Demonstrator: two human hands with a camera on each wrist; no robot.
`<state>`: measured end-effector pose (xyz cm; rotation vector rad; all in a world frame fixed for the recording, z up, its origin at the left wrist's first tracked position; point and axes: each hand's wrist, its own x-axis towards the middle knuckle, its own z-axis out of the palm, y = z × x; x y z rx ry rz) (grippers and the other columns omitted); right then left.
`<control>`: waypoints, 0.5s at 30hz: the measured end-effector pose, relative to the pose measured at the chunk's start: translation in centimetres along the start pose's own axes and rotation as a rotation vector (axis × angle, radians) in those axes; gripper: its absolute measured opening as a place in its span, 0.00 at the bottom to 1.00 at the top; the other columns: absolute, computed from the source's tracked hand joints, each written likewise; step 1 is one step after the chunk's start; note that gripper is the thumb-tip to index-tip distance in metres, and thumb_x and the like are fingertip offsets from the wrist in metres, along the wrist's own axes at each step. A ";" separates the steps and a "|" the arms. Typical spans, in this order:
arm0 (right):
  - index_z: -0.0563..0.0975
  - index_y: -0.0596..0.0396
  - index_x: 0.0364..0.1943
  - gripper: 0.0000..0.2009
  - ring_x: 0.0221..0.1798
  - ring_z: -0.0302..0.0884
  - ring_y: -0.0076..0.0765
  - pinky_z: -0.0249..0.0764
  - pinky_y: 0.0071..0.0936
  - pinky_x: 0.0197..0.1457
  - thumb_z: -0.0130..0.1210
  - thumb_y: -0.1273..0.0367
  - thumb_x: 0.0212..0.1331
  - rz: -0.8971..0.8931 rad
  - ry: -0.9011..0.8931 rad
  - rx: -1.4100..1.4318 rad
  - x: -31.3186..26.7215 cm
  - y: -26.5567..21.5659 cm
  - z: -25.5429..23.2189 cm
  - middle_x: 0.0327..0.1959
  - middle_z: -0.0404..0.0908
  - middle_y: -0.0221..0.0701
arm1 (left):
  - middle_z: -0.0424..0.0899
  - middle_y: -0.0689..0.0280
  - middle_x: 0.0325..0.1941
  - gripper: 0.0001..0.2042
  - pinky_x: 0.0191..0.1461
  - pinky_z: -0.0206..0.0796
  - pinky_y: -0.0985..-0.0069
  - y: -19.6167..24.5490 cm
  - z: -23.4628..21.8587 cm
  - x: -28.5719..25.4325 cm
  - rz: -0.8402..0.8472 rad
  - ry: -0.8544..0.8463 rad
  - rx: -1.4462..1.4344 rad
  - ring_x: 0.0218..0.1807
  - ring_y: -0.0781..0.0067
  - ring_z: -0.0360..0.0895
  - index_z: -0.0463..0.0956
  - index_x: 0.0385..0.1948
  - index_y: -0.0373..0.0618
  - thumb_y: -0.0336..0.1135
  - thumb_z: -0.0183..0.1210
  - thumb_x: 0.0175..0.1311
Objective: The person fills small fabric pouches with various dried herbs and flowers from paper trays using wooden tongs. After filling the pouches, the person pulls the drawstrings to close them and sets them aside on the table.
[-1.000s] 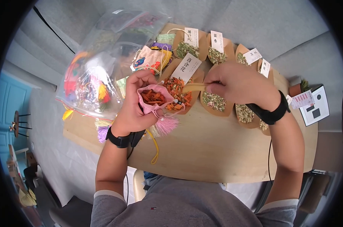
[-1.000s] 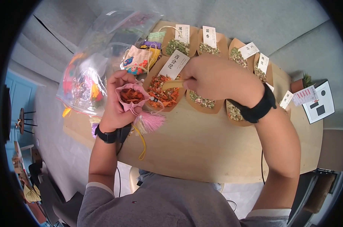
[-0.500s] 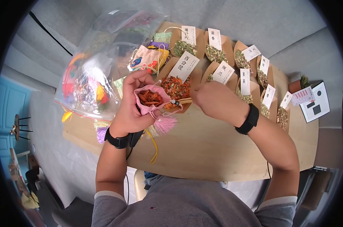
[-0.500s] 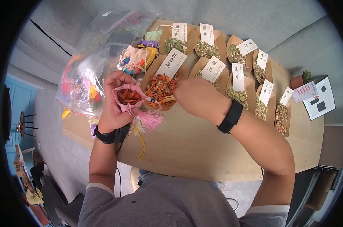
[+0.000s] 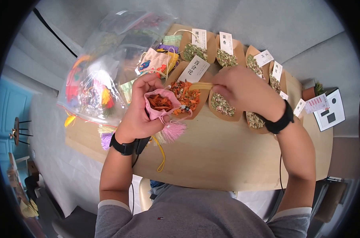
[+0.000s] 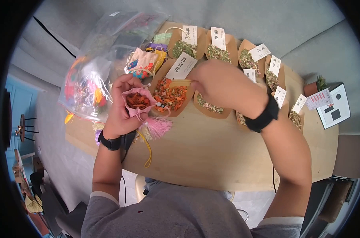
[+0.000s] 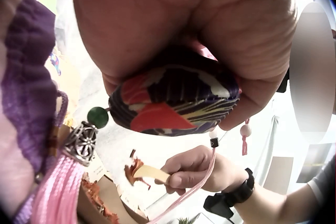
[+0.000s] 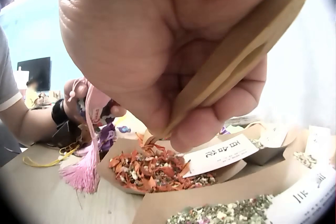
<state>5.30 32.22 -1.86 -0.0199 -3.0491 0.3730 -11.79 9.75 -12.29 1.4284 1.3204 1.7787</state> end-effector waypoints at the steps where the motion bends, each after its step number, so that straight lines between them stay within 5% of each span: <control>1: 0.82 0.61 0.34 0.06 0.36 0.80 0.54 0.75 0.45 0.40 0.59 0.72 0.58 -0.032 0.039 0.022 0.0 0.0 -0.8 0.32 0.83 0.43 | 0.68 0.59 0.52 0.43 0.63 0.63 0.69 0.2 0.2 0.0 -0.025 -0.001 -0.073 0.55 0.68 0.71 0.49 0.70 0.45 0.19 0.61 0.48; 3: 0.81 0.62 0.37 0.07 0.36 0.79 0.54 0.74 0.44 0.39 0.61 0.72 0.59 -0.076 0.074 0.045 0.4 -0.9 -2.8 0.32 0.82 0.43 | 0.68 0.59 0.52 0.43 0.64 0.63 0.68 0.1 -0.2 0.1 -0.002 0.000 0.007 0.56 0.67 0.71 0.49 0.70 0.45 0.19 0.61 0.49; 5: 0.81 0.62 0.37 0.07 0.34 0.78 0.53 0.72 0.42 0.37 0.62 0.73 0.58 0.081 -0.058 0.146 0.6 -2.6 -4.8 0.31 0.82 0.42 | 0.68 0.59 0.52 0.44 0.64 0.63 0.68 0.2 -0.5 0.1 0.016 -0.001 0.090 0.57 0.67 0.70 0.48 0.70 0.46 0.18 0.61 0.49; 9: 0.81 0.62 0.36 0.07 0.33 0.80 0.50 0.73 0.41 0.36 0.61 0.72 0.58 -0.142 0.029 0.158 1.3 -4.3 -3.7 0.29 0.81 0.41 | 0.67 0.58 0.53 0.44 0.65 0.65 0.68 0.0 0.0 0.1 0.038 -0.008 0.054 0.57 0.65 0.71 0.48 0.70 0.46 0.16 0.59 0.48; 15: 0.81 0.56 0.32 0.06 0.36 0.81 0.51 0.76 0.43 0.39 0.59 0.69 0.59 -0.189 0.015 -0.025 2.5 -6.2 -0.1 0.31 0.80 0.39 | 0.66 0.58 0.54 0.45 0.69 0.66 0.64 0.6 0.0 -0.1 0.009 -0.028 0.020 0.57 0.67 0.72 0.48 0.70 0.47 0.14 0.59 0.47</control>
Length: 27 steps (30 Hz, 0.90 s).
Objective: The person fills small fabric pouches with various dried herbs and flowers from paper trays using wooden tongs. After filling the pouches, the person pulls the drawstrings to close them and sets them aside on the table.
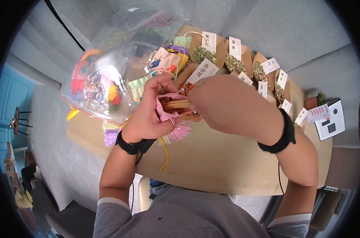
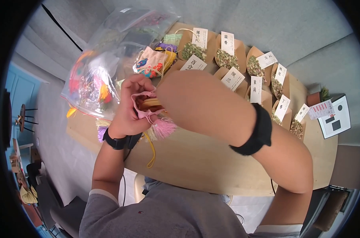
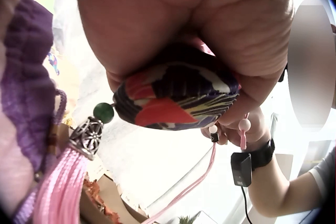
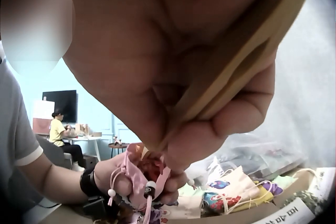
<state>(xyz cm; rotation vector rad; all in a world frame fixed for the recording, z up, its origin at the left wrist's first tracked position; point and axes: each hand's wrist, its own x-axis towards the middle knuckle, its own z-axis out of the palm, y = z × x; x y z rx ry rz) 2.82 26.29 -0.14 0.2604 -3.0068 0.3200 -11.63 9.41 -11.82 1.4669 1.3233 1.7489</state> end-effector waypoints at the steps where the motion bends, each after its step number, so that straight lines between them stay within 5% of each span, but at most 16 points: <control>1: 0.81 0.56 0.32 0.06 0.36 0.81 0.51 0.76 0.43 0.39 0.59 0.69 0.59 -0.002 0.000 -0.002 0.2 -0.3 0.0 0.31 0.80 0.39 | 0.66 0.58 0.53 0.45 0.69 0.67 0.64 0.1 -0.1 0.0 -0.035 -0.025 -0.006 0.57 0.68 0.72 0.48 0.70 0.47 0.14 0.60 0.47; 7: 0.81 0.57 0.35 0.06 0.39 0.79 0.50 0.74 0.44 0.43 0.60 0.69 0.58 0.107 -0.028 -0.021 -0.3 -1.5 -4.2 0.31 0.80 0.37 | 0.67 0.58 0.52 0.45 0.58 0.74 0.70 -0.2 -0.3 0.2 0.071 0.018 0.008 0.53 0.68 0.71 0.47 0.71 0.49 0.22 0.64 0.50; 11: 0.82 0.57 0.34 0.06 0.38 0.79 0.49 0.73 0.43 0.42 0.60 0.69 0.58 0.185 -0.106 -0.067 -1.4 -2.2 -7.4 0.30 0.79 0.38 | 0.68 0.59 0.53 0.44 0.65 0.68 0.68 1.0 0.2 0.5 0.105 0.028 -0.033 0.56 0.67 0.70 0.49 0.70 0.49 0.16 0.61 0.48; 17: 0.82 0.57 0.34 0.05 0.37 0.80 0.49 0.73 0.44 0.39 0.60 0.70 0.58 0.003 0.045 -0.174 -2.8 -3.3 -5.6 0.28 0.78 0.37 | 0.66 0.60 0.53 0.47 0.55 0.77 0.69 4.0 2.3 1.5 0.138 -0.020 -0.076 0.53 0.68 0.74 0.46 0.72 0.51 0.22 0.68 0.51; 20: 0.82 0.58 0.36 0.06 0.33 0.80 0.51 0.72 0.43 0.35 0.60 0.70 0.57 0.065 0.088 -0.144 -4.4 -3.9 -8.7 0.28 0.80 0.38 | 0.66 0.60 0.54 0.47 0.55 0.77 0.69 5.3 3.1 1.2 0.046 0.054 -0.193 0.52 0.66 0.78 0.46 0.71 0.50 0.20 0.69 0.51; 22: 0.80 0.59 0.38 0.06 0.28 0.78 0.44 0.70 0.37 0.31 0.59 0.71 0.59 0.028 0.100 -0.068 -6.1 -3.7 -9.9 0.27 0.80 0.38 | 0.65 0.60 0.55 0.45 0.54 0.77 0.70 5.1 3.0 1.3 0.228 -0.001 0.039 0.51 0.64 0.80 0.47 0.71 0.49 0.18 0.67 0.53; 25: 0.78 0.59 0.37 0.06 0.28 0.68 0.23 0.67 0.25 0.33 0.63 0.71 0.61 0.489 0.251 0.430 -8.6 -5.7 -9.6 0.24 0.72 0.28 | 0.65 0.60 0.56 0.42 0.58 0.71 0.72 6.8 5.7 0.3 0.159 0.129 -0.008 0.58 0.67 0.73 0.48 0.69 0.47 0.15 0.58 0.50; 27: 0.79 0.58 0.38 0.08 0.29 0.68 0.22 0.67 0.24 0.33 0.66 0.72 0.58 0.456 0.322 0.546 -11.3 -7.0 -6.9 0.25 0.72 0.25 | 0.65 0.60 0.56 0.42 0.59 0.70 0.71 7.5 8.2 0.3 0.121 0.187 -0.087 0.59 0.67 0.72 0.48 0.70 0.47 0.17 0.60 0.50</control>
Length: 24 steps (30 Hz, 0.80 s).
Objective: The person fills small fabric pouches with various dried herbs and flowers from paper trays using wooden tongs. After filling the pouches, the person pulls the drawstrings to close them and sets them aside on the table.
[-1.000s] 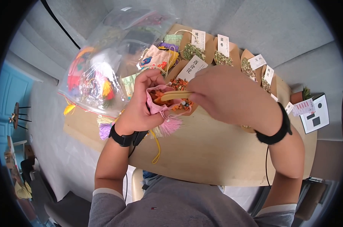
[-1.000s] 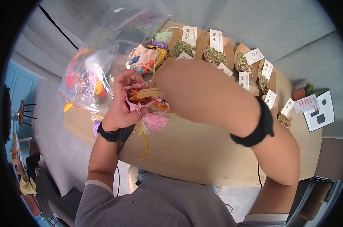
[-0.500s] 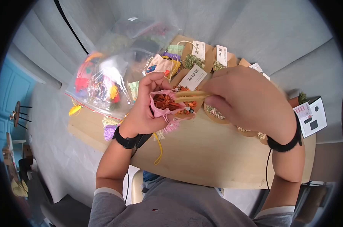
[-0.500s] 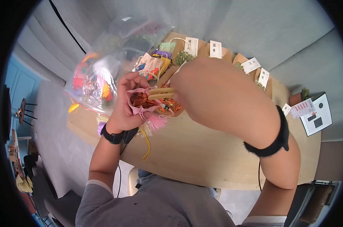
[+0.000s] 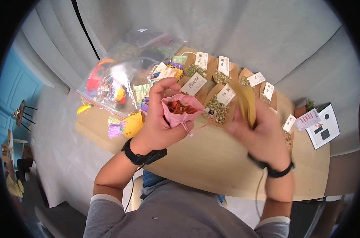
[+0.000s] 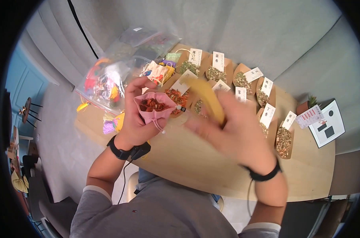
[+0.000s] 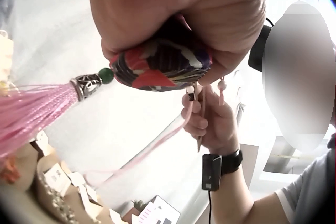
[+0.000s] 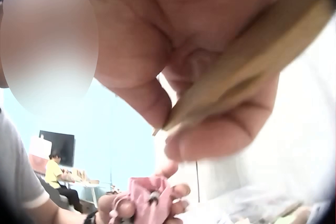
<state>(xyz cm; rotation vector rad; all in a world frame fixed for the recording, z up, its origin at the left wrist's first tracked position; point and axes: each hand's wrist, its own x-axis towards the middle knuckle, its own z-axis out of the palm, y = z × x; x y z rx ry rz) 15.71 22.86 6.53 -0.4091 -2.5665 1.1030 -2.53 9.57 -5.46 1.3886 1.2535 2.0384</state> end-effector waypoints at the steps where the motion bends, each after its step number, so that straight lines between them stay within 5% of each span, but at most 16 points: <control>1: 0.79 0.57 0.40 0.11 0.30 0.68 0.20 0.67 0.24 0.33 0.68 0.73 0.55 -0.021 0.031 0.135 -1.3 1.1 1.0 0.25 0.71 0.22 | 0.65 0.60 0.57 0.43 0.60 0.69 0.70 0.0 1.0 -0.3 -0.050 0.065 -0.072 0.59 0.67 0.72 0.48 0.70 0.47 0.19 0.62 0.50; 5: 0.79 0.56 0.40 0.13 0.32 0.69 0.19 0.67 0.22 0.35 0.71 0.73 0.53 0.070 0.075 0.313 -3.6 3.6 5.1 0.29 0.73 0.20 | 0.68 0.56 0.60 0.41 0.56 0.77 0.71 -1.2 3.3 -1.7 -0.002 -0.051 0.037 0.55 0.65 0.79 0.48 0.71 0.47 0.18 0.62 0.56; 7: 0.78 0.56 0.42 0.13 0.34 0.69 0.19 0.66 0.20 0.37 0.70 0.72 0.56 -0.101 0.170 0.337 -3.6 5.5 6.3 0.34 0.75 0.22 | 0.66 0.54 0.65 0.43 0.58 0.75 0.72 -1.3 4.4 -2.5 0.003 -0.071 0.310 0.59 0.65 0.76 0.47 0.72 0.48 0.17 0.62 0.55; 8: 0.78 0.59 0.49 0.18 0.38 0.78 0.32 0.72 0.28 0.43 0.70 0.70 0.55 -0.068 0.094 0.294 -4.0 6.2 5.6 0.36 0.78 0.33 | 0.63 0.53 0.69 0.43 0.62 0.71 0.70 -1.3 4.7 -2.8 -0.005 -0.079 0.319 0.63 0.65 0.73 0.49 0.73 0.47 0.19 0.64 0.54; 9: 0.78 0.59 0.49 0.18 0.38 0.78 0.32 0.72 0.28 0.43 0.70 0.70 0.55 -0.059 0.095 0.294 -4.3 7.0 5.4 0.36 0.78 0.33 | 0.63 0.53 0.69 0.43 0.62 0.71 0.70 -1.1 5.1 -3.0 -0.011 -0.082 0.314 0.63 0.65 0.73 0.49 0.73 0.47 0.19 0.64 0.54; 11: 0.79 0.59 0.48 0.15 0.38 0.79 0.34 0.74 0.30 0.44 0.67 0.72 0.58 -0.030 0.063 0.408 -4.8 8.3 5.5 0.37 0.79 0.34 | 0.59 0.54 0.70 0.42 0.67 0.66 0.66 -0.4 5.8 -3.3 0.106 -0.156 0.439 0.67 0.63 0.68 0.52 0.72 0.46 0.21 0.65 0.52; 15: 0.80 0.58 0.44 0.10 0.37 0.78 0.33 0.74 0.29 0.43 0.65 0.74 0.60 0.007 0.005 0.480 -6.0 7.2 5.4 0.36 0.79 0.33 | 0.59 0.55 0.69 0.42 0.71 0.60 0.63 -2.0 6.3 -5.1 -0.060 -0.172 0.256 0.71 0.60 0.62 0.56 0.71 0.45 0.23 0.65 0.49; 18: 0.79 0.58 0.41 0.07 0.36 0.77 0.31 0.73 0.29 0.42 0.63 0.75 0.61 0.050 -0.045 0.467 -6.5 8.4 6.1 0.34 0.78 0.32 | 0.61 0.56 0.68 0.42 0.69 0.62 0.63 -1.4 6.6 -5.3 0.043 -0.212 0.502 0.68 0.61 0.66 0.57 0.71 0.44 0.26 0.68 0.51; 21: 0.77 0.58 0.38 0.04 0.36 0.76 0.27 0.73 0.28 0.42 0.61 0.76 0.62 0.009 0.000 0.526 -7.2 9.4 5.9 0.33 0.77 0.32 | 0.68 0.52 0.64 0.38 0.67 0.63 0.62 -0.6 6.7 -5.2 0.074 -0.269 0.417 0.65 0.54 0.67 0.58 0.69 0.40 0.30 0.67 0.54; 24: 0.75 0.58 0.37 0.03 0.36 0.75 0.24 0.72 0.26 0.40 0.59 0.75 0.66 0.084 -0.014 0.597 -7.9 9.9 5.3 0.33 0.76 0.30 | 0.67 0.56 0.62 0.29 0.65 0.63 0.68 -1.9 4.6 -6.6 -0.198 -0.308 0.191 0.58 0.65 0.73 0.59 0.68 0.40 0.31 0.59 0.67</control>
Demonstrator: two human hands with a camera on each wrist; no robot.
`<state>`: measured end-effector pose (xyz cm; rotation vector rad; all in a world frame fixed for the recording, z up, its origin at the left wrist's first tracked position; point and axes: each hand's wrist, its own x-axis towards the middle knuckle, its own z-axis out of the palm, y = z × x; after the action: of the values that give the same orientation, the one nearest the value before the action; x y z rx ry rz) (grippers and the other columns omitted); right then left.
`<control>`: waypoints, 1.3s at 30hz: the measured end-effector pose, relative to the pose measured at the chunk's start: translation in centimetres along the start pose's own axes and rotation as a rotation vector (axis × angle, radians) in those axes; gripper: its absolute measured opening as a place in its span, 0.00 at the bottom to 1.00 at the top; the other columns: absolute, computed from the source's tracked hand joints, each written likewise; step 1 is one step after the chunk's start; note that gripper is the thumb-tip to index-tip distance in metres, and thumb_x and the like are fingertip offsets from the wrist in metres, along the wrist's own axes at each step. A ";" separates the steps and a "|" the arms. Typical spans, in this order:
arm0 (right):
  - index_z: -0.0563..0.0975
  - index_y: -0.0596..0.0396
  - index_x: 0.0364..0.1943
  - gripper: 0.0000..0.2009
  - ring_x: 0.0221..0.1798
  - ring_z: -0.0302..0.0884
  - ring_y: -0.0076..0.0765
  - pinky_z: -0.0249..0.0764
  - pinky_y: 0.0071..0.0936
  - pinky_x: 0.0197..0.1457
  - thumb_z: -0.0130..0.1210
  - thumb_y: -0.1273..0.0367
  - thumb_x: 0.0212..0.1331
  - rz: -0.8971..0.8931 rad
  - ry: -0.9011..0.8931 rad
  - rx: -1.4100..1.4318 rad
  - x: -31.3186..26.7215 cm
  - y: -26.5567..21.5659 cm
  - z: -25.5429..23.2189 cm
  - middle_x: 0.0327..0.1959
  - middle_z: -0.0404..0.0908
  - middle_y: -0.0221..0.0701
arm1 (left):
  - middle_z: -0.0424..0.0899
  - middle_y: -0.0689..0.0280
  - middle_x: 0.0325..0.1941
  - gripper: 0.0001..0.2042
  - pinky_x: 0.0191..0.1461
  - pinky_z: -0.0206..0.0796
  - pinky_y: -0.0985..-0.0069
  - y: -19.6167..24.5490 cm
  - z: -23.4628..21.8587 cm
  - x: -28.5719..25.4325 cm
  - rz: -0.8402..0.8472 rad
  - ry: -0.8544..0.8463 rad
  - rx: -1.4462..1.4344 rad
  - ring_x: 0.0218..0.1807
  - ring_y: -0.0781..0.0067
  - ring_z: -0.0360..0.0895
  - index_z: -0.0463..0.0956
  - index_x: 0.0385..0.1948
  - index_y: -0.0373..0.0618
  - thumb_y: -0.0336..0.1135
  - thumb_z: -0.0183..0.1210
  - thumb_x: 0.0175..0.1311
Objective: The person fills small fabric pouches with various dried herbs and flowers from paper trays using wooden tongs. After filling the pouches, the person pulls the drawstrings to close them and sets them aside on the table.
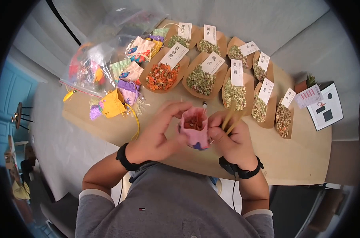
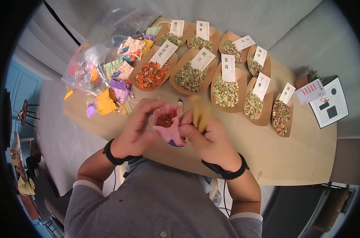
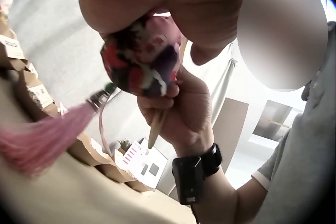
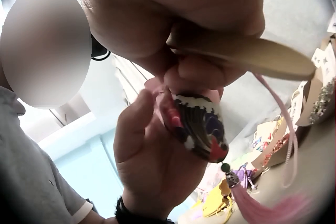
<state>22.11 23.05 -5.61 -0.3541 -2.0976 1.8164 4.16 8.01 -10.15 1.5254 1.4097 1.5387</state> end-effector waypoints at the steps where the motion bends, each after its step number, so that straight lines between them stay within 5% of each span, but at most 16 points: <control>1: 0.74 0.58 0.37 0.03 0.35 0.75 0.24 0.71 0.25 0.39 0.58 0.74 0.67 -0.016 0.032 0.138 -0.1 0.2 0.0 0.33 0.75 0.29 | 0.67 0.56 0.62 0.29 0.65 0.63 0.68 0.0 -0.5 -0.2 -0.008 -0.002 -0.005 0.58 0.65 0.73 0.59 0.68 0.40 0.31 0.59 0.67; 3: 0.74 0.57 0.37 0.04 0.34 0.74 0.23 0.71 0.23 0.38 0.56 0.74 0.69 -0.023 0.065 0.279 -0.4 0.8 -0.2 0.33 0.75 0.28 | 0.72 0.58 0.55 0.21 0.60 0.64 0.71 0.3 -1.4 -0.2 0.017 -0.016 0.092 0.51 0.68 0.73 0.62 0.65 0.37 0.30 0.51 0.73; 7: 0.72 0.57 0.41 0.07 0.32 0.73 0.23 0.69 0.21 0.34 0.58 0.70 0.69 0.032 0.025 0.437 -1.2 2.5 -1.5 0.34 0.75 0.29 | 0.77 0.57 0.47 0.16 0.51 0.70 0.71 -0.7 -1.1 -1.2 -0.052 0.094 0.064 0.45 0.69 0.75 0.69 0.60 0.36 0.28 0.50 0.74; 13: 0.72 0.56 0.42 0.10 0.31 0.71 0.21 0.68 0.20 0.32 0.61 0.67 0.68 0.032 -0.035 0.679 -1.7 4.1 -2.1 0.36 0.75 0.31 | 0.70 0.63 0.42 0.23 0.50 0.63 0.75 -0.2 -1.9 -0.2 0.103 -0.027 0.282 0.42 0.72 0.68 0.66 0.59 0.37 0.34 0.62 0.66; 15: 0.72 0.55 0.42 0.10 0.31 0.71 0.20 0.68 0.20 0.32 0.61 0.67 0.68 0.037 -0.032 0.682 -1.9 4.3 -2.1 0.37 0.75 0.31 | 0.74 0.60 0.41 0.31 0.46 0.68 0.71 0.8 -1.4 0.7 0.067 -0.004 0.329 0.42 0.64 0.73 0.72 0.58 0.39 0.35 0.73 0.52; 20: 0.74 0.55 0.41 0.04 0.34 0.71 0.21 0.68 0.21 0.36 0.58 0.74 0.68 0.077 -0.054 0.478 -1.8 4.0 -1.7 0.38 0.75 0.31 | 0.73 0.61 0.41 0.31 0.47 0.69 0.71 -0.5 -0.5 0.7 -0.010 -0.033 0.396 0.43 0.64 0.73 0.77 0.55 0.41 0.37 0.77 0.45; 24: 0.74 0.57 0.42 0.06 0.36 0.70 0.21 0.67 0.22 0.39 0.54 0.68 0.72 0.008 -0.076 0.234 -1.1 3.7 -2.3 0.38 0.74 0.31 | 0.71 0.62 0.43 0.25 0.48 0.66 0.72 -1.0 -0.6 0.4 -0.088 -0.016 0.292 0.45 0.66 0.72 0.78 0.46 0.39 0.29 0.75 0.41; 27: 0.74 0.58 0.43 0.13 0.36 0.69 0.24 0.66 0.23 0.41 0.50 0.60 0.73 -0.133 0.180 0.187 -0.8 2.8 -3.1 0.37 0.74 0.32 | 0.71 0.61 0.43 0.25 0.48 0.66 0.72 -0.9 -0.6 0.5 -0.121 -0.014 0.281 0.45 0.65 0.71 0.77 0.46 0.40 0.28 0.74 0.41; 29: 0.74 0.59 0.43 0.19 0.34 0.70 0.26 0.66 0.23 0.38 0.47 0.54 0.73 -0.325 0.332 -0.098 -1.1 1.1 -3.7 0.36 0.73 0.33 | 0.71 0.61 0.43 0.25 0.48 0.66 0.72 -0.9 -0.6 0.6 -0.115 -0.016 0.305 0.44 0.65 0.71 0.77 0.46 0.40 0.28 0.74 0.42; 31: 0.77 0.60 0.41 0.12 0.33 0.74 0.30 0.69 0.27 0.38 0.55 0.64 0.67 -0.271 0.292 0.082 -1.6 -1.0 -2.6 0.37 0.76 0.35 | 0.71 0.61 0.43 0.25 0.48 0.66 0.72 -0.6 -0.5 0.7 -0.108 -0.016 0.331 0.44 0.65 0.71 0.77 0.46 0.41 0.28 0.74 0.42; 34: 0.83 0.58 0.37 0.11 0.36 0.81 0.39 0.78 0.33 0.39 0.71 0.71 0.50 -0.338 0.066 -0.250 -0.9 -2.8 -2.0 0.38 0.82 0.34 | 0.71 0.61 0.43 0.25 0.47 0.67 0.72 -0.2 -0.6 1.0 -0.120 -0.017 0.355 0.44 0.65 0.72 0.77 0.47 0.42 0.28 0.74 0.43; 36: 0.82 0.58 0.39 0.13 0.34 0.81 0.38 0.76 0.31 0.37 0.72 0.70 0.50 -0.405 0.061 -0.451 0.1 -3.6 -0.5 0.37 0.82 0.36 | 0.72 0.59 0.46 0.30 0.50 0.72 0.69 -0.3 -1.0 1.1 -0.101 -0.090 0.396 0.46 0.63 0.74 0.75 0.57 0.43 0.31 0.74 0.48; 39: 0.82 0.57 0.40 0.14 0.33 0.81 0.39 0.76 0.30 0.35 0.72 0.70 0.48 -0.445 0.024 -0.643 0.6 -3.4 0.3 0.35 0.82 0.37 | 0.72 0.60 0.47 0.29 0.51 0.72 0.70 -0.4 -1.2 1.2 -0.131 -0.126 0.318 0.48 0.65 0.73 0.76 0.57 0.45 0.29 0.73 0.49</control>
<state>21.55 22.50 -2.27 -0.0439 -2.4524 0.8674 2.65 8.90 -9.87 1.6415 1.7029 1.1609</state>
